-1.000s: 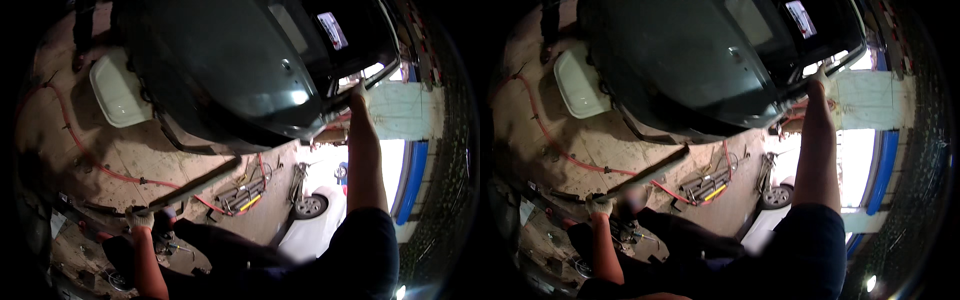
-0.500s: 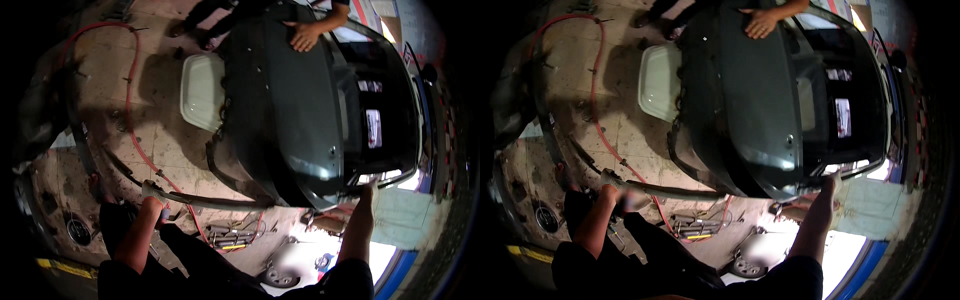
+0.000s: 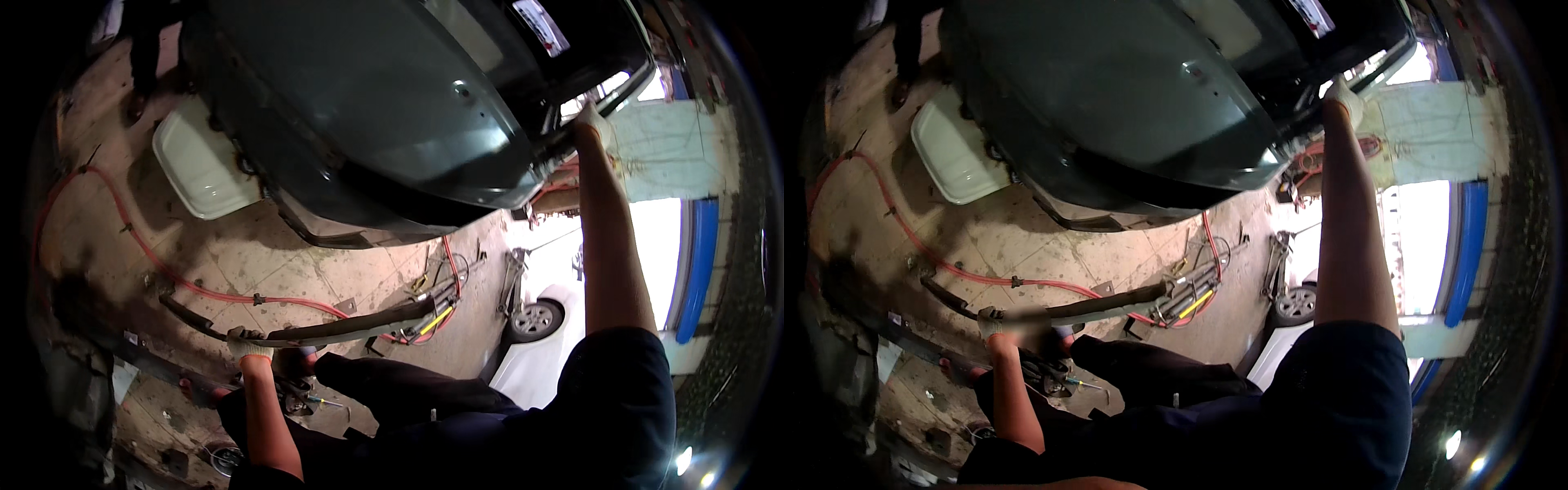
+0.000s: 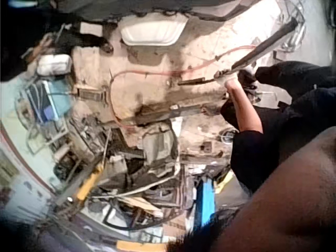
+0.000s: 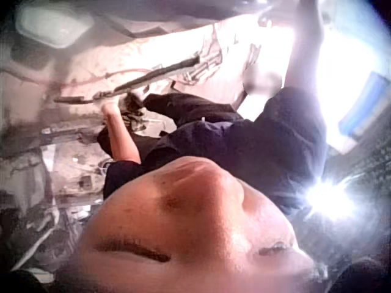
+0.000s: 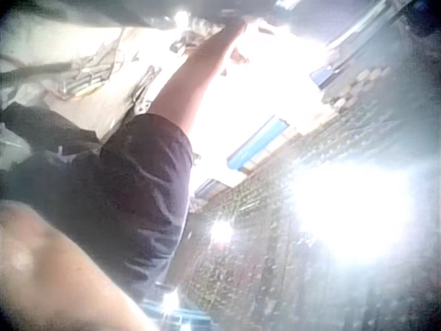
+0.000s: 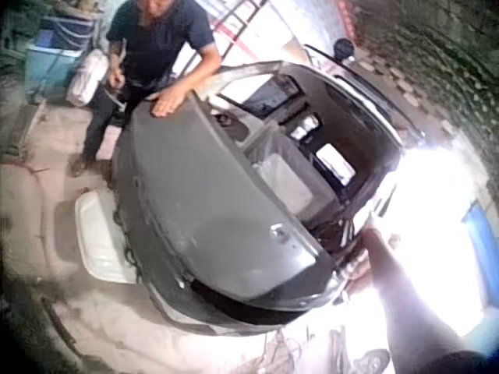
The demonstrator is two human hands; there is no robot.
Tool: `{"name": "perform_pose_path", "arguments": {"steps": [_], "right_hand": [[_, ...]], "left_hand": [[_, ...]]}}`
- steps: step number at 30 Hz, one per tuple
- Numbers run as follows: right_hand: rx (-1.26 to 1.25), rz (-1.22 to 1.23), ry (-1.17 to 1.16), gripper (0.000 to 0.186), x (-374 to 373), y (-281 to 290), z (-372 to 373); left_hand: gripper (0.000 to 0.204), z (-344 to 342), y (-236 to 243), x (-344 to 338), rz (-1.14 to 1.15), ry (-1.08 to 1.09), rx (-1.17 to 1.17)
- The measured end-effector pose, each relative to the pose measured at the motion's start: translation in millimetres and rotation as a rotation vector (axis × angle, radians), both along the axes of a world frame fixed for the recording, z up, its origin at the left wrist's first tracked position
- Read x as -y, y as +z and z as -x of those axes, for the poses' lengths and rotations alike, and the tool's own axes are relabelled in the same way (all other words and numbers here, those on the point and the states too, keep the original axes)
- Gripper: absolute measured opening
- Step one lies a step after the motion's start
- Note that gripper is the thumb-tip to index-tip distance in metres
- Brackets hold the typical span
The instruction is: The person uses a long metal pry bar to remove a damaged bumper from a vehicle. They work alongside a coworker to detach the bumper, then lift and carry it away from the car. The person then returns to the vehicle to assist with further removal of the bumper assembly.
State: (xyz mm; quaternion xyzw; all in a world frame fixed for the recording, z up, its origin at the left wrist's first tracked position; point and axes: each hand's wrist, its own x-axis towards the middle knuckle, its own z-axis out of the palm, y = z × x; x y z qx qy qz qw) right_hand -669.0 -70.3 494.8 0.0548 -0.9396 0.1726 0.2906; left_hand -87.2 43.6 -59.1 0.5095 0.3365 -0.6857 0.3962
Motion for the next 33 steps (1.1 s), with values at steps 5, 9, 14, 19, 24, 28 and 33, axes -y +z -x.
{"name": "perform_pose_path", "arguments": {"steps": [5,9,14,19,24,28,33], "right_hand": [[-0.026,0.072,-0.019,0.073,-5.1,-0.5,16.5],[-0.041,0.167,0.013,0.073,2.3,-5.6,-15.8],[0.003,0.112,0.059,0.077,-4.4,0.0,29.0],[0.038,0.179,0.112,0.088,-8.6,-5.1,35.9],[0.24,0.256,0.37,0.084,-43.1,-4.0,15.6],[1.093,-0.04,0.988,0.056,-171.1,-70.4,38.7],[1.001,-0.717,1.42,0.093,-321.0,-35.1,-218.2]], "left_hand": [[0.032,-4.5,-28.8,-8.1,-0.016,-0.034,-0.029],[0.031,-3.4,-30.2,-21.2,-0.074,0.021,-0.016],[0.029,-8.3,-5.8,-22.3,0.169,-0.01,-0.144],[0.024,2.5,54.5,-29.9,0.267,0.046,-0.133],[0.028,14.6,139.9,-65.3,0.532,-0.012,-0.05],[0.018,43.2,228.0,-103.5,0.748,-0.211,0.174],[0.023,81.5,347.7,-125.1,1.143,-0.601,-0.072]]}}
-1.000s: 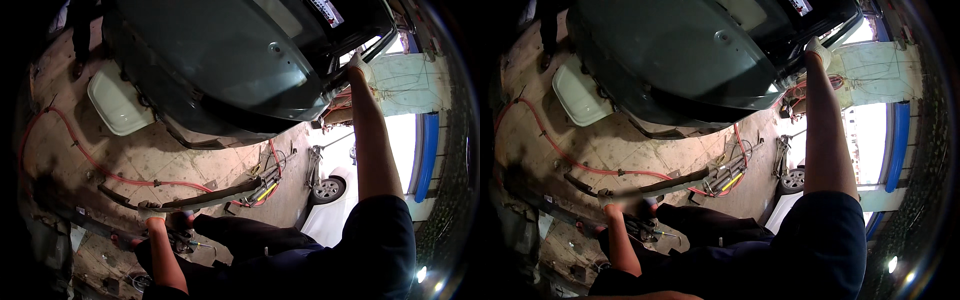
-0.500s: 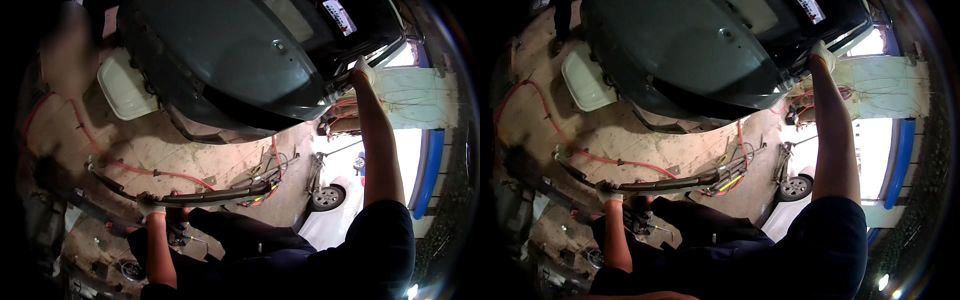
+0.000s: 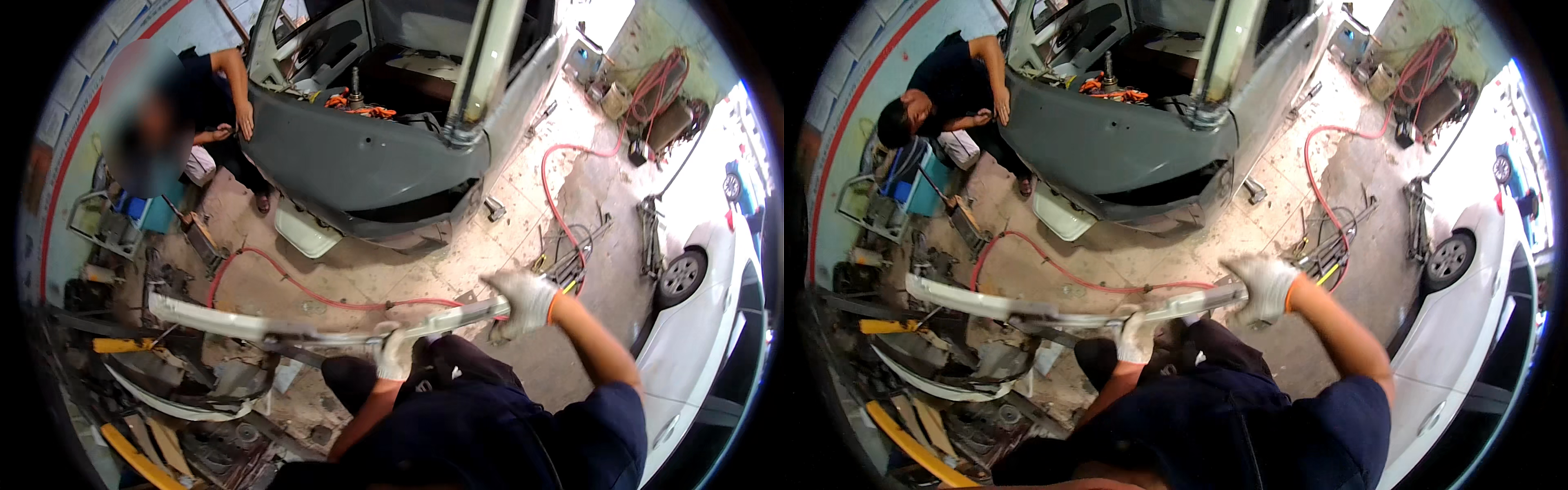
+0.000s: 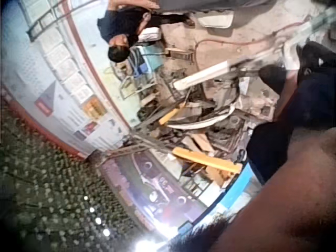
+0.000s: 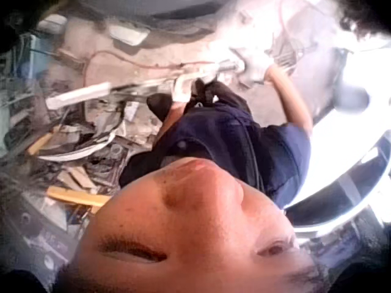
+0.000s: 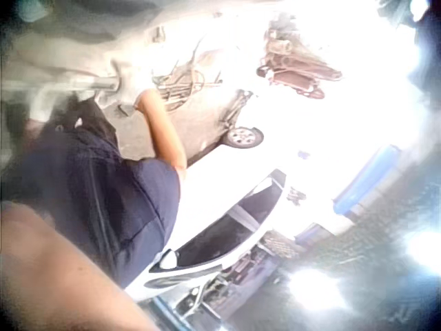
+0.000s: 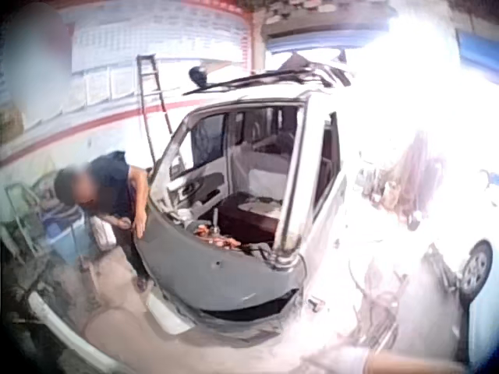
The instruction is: The person uses a long metal pry bar to remove a damaged bumper from a vehicle. They work alongside a coworker to detach the bumper, then lift and carry it away from the car. The person then returns to the vehicle to assist with further removal of the bumper assembly.
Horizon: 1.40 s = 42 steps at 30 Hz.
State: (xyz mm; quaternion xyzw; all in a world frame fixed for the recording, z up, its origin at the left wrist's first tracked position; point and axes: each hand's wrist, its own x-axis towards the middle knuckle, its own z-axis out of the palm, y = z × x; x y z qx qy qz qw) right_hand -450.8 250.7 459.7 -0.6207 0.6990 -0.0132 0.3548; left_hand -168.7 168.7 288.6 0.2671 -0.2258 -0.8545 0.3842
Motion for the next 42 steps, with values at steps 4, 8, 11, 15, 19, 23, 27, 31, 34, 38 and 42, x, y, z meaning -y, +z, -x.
{"name": "perform_pose_path", "arguments": {"steps": [4,8,11,15,19,23,27,31,34,38,42], "right_hand": [[-0.159,0.198,-0.264,0.066,-113.4,-59.5,-39.3],[-0.236,0.433,-0.617,0.059,-178.3,-116.9,-63.5],[0.014,0.131,-0.98,0.053,-211.3,-158.6,-84.3],[-0.094,0.044,-1.116,0.042,-238.6,-172.2,-92.4],[-0.13,-0.007,-1.131,0.041,-252.2,-192.1,-96.7],[-0.079,-0.09,-1.089,0.042,-255.8,-195.8,-100.8],[0.014,-0.079,-1.038,0.045,-263.0,-206.2,-102.9],[0.095,-0.071,-0.985,0.045,-266.7,-209.1,-99.3],[0.141,-0.096,-0.965,0.044,-269.2,-192.6,-94.1],[0.224,-0.096,-0.945,0.042,-274.4,-159.4,-80.0],[0.363,-0.099,-0.957,0.039,-296.0,-126.9,-66.7]], "left_hand": [[0.011,48.9,27.0,-26.7,-0.006,-0.52,-0.003],[0.016,92.8,11.6,-63.0,0.123,-0.788,0.222],[0.011,137.4,-23.2,-84.0,0.049,-0.918,0.175],[0.009,176.6,-8.6,-118.9,-0.148,-0.963,0.434],[0.011,190.1,-28.1,-133.0,-0.168,-0.977,0.581],[0.013,172.9,-33.0,-139.7,-0.216,-0.987,0.599],[0.012,167.8,-30.4,-140.8,-0.088,-1.011,0.753],[0.01,154.4,-62.2,-144.1,-0.242,-1.015,0.623],[0.01,150.9,-55.4,-143.7,-0.29,-1.056,0.618],[0.006,151.9,-9.8,-139.5,-0.349,-1.101,0.516],[0.01,160.0,35.4,-132.1,-0.447,-0.991,0.316]]}}
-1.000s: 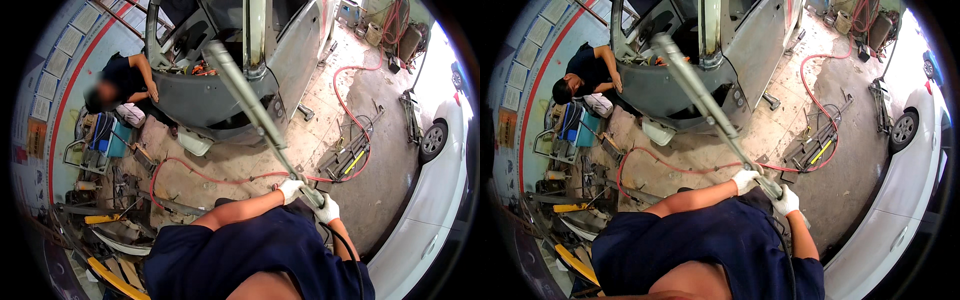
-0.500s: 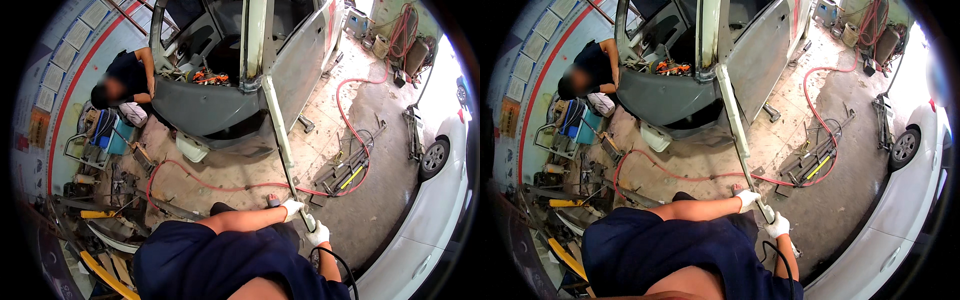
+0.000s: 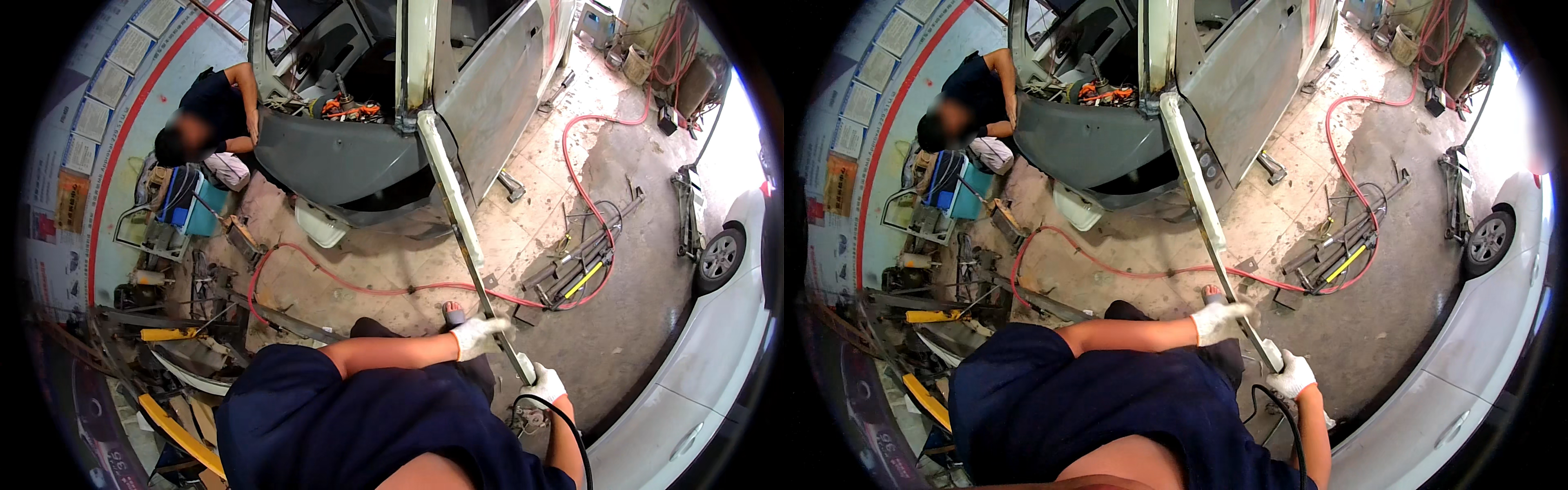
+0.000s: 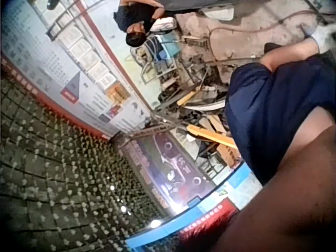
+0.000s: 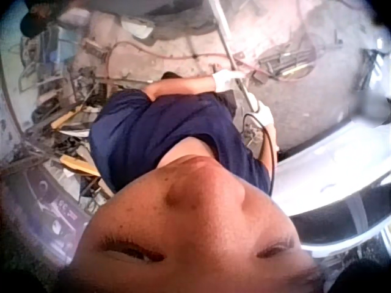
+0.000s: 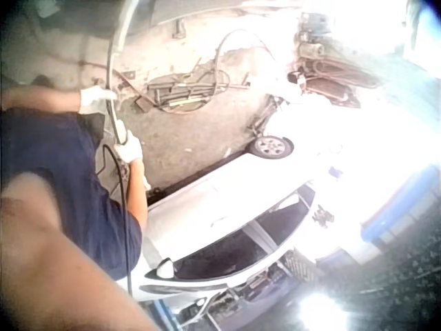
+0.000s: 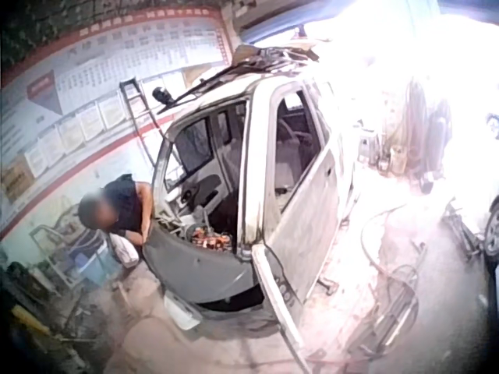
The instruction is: The person uses a long metal pry bar to remove a damaged bumper from a vehicle. They work alongside a coworker to detach the bumper, then lift and carry it away from the car. The person then returns to the vehicle to assist with further removal of the bumper assembly.
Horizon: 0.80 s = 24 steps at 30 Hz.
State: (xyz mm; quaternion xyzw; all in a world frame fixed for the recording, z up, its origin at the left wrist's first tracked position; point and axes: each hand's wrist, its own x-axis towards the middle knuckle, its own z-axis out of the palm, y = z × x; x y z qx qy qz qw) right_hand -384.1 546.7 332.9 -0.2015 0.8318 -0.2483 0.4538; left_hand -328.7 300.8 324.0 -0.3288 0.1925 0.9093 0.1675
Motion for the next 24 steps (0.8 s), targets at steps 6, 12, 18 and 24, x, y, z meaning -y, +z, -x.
{"name": "perform_pose_path", "arguments": {"steps": [6,12,18,24], "right_hand": [[0.07,-0.038,0.065,0.043,-20.8,66.2,30.2],[0.171,-0.083,0.057,0.039,-15.8,130.6,45.3],[0.257,-0.231,0.024,0.028,-17.7,168.0,70.1],[0.207,-0.202,-0.061,0.026,-19.7,188.4,88.5]], "left_hand": [[0.035,62.4,36.7,71.4,0.007,0.472,-0.155],[0.04,124.3,45.9,131.1,0.098,0.614,-0.122],[0.043,145.9,54.3,120.5,0.087,0.665,-0.226],[0.044,164.2,64.6,120.5,0.102,0.707,-0.148]]}}
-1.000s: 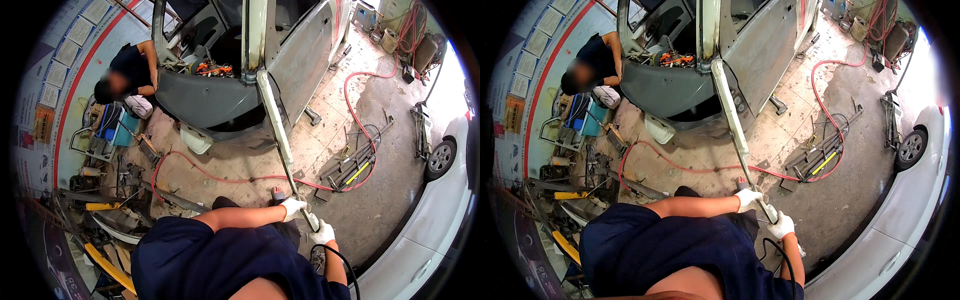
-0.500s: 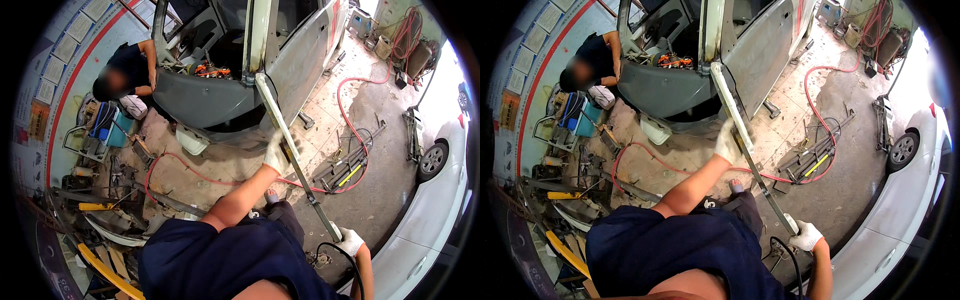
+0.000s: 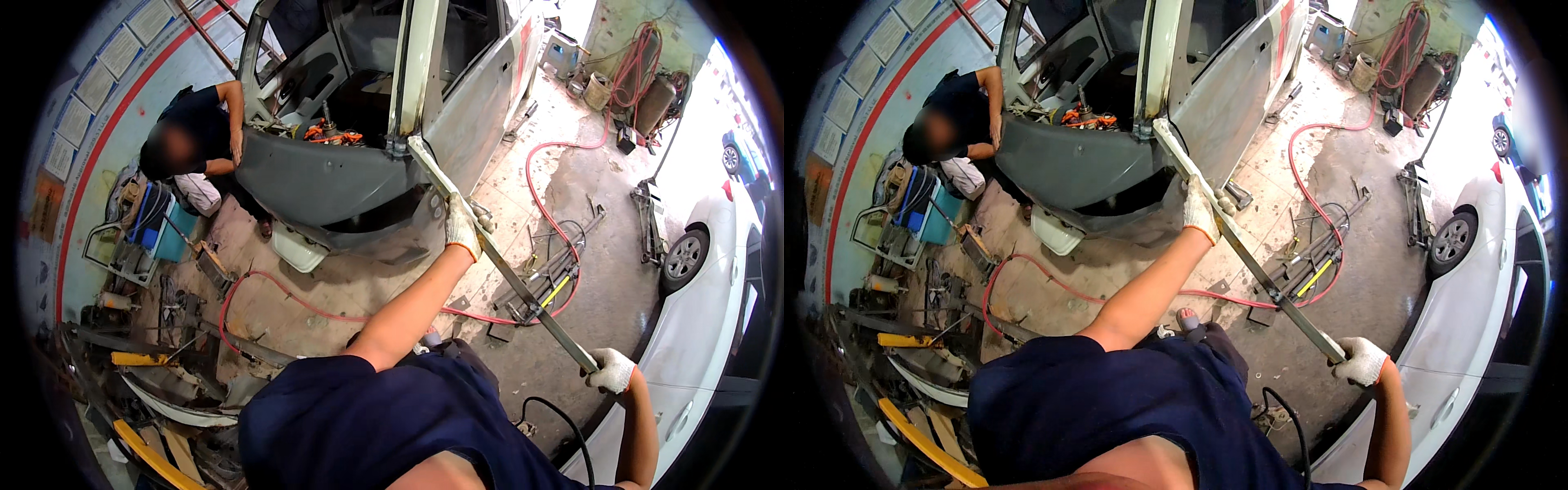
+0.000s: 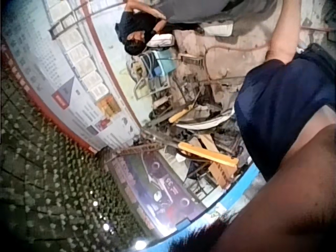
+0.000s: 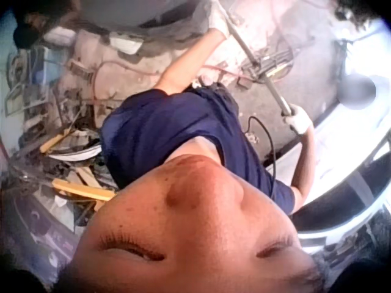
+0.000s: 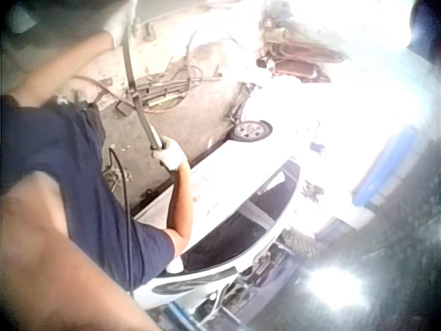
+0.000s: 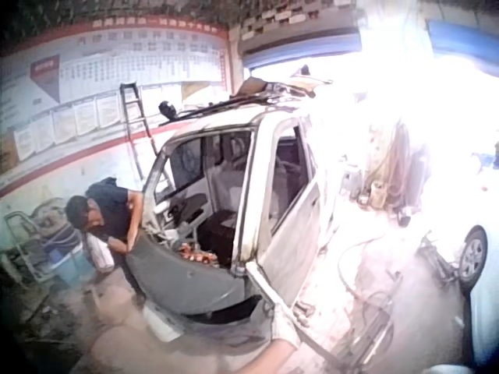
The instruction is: The person uses a long metal pry bar to remove a damaged bumper from a vehicle. They work alongside a coworker to detach the bumper, then lift and carry it away from the car. The person then returns to the vehicle to assist with further removal of the bumper assembly.
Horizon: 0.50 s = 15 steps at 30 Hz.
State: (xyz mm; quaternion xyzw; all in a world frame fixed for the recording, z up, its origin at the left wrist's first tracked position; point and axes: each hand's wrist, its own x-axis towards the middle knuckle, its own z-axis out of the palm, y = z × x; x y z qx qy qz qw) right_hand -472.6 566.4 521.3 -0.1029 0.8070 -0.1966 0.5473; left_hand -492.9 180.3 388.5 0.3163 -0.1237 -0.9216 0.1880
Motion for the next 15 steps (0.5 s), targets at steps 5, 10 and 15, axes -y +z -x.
{"name": "perform_pose_path", "arguments": {"steps": [5,10,15], "right_hand": [[-0.164,-0.002,0.012,0.03,-2.9,-6.2,-9.3],[-0.25,0.148,0.044,0.032,-9.1,-56.2,-39.7],[-0.298,0.323,-0.189,0.032,14.8,-93.5,-100.0]], "left_hand": [[0.041,-1.3,19.2,-5.7,0.029,-0.046,0.033],[0.041,-10.2,-10.3,7.0,0.102,-0.106,0.102],[0.035,35.4,137.0,-46.5,0.5,-0.389,-0.432]]}}
